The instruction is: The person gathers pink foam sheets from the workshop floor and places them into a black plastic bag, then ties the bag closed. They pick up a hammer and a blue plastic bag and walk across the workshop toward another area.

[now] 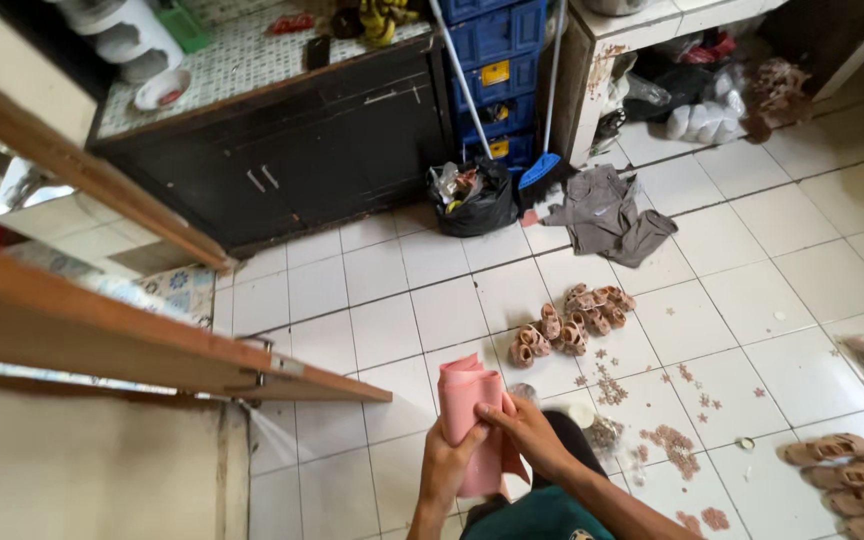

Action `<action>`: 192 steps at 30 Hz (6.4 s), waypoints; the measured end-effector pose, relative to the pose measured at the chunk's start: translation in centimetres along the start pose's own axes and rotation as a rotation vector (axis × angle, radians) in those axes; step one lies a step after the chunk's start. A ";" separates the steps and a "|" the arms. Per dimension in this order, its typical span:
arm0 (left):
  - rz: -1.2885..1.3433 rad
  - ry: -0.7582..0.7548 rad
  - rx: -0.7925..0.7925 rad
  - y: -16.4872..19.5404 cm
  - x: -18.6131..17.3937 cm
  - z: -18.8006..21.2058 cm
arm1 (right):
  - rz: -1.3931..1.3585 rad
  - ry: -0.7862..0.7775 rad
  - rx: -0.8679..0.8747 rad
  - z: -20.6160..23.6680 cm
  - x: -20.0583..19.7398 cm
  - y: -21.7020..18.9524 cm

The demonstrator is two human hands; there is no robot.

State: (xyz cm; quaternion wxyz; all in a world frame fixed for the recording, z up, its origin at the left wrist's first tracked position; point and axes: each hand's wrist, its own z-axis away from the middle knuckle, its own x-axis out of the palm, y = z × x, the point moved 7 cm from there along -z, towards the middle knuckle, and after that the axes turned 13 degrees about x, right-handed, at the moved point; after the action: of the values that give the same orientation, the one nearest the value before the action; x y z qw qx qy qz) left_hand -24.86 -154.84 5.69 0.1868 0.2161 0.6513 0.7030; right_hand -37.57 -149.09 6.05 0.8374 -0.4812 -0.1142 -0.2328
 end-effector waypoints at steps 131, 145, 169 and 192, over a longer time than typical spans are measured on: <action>-1.577 -0.735 0.977 8.2 15.5 -126.0 | -0.766 0.309 -0.280 -80.5 -33.8 -51.1; -1.663 -0.614 1.114 1.3 17.4 -126.6 | -0.765 0.358 -0.285 -78.5 -34.8 -48.9; -0.844 -0.882 0.795 17.5 8.7 -115.8 | -0.707 0.294 -0.351 -80.0 -32.0 -57.1; -1.038 -0.689 1.252 3.0 8.6 -114.2 | -0.895 0.474 -0.136 -77.5 -37.8 -45.4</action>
State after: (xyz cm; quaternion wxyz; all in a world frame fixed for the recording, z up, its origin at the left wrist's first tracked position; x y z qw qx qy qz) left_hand -94.44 -245.76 2.56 0.5157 0.1557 0.8403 -0.0605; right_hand -95.51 -224.57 -15.10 0.6252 -0.3726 -0.1008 -0.6783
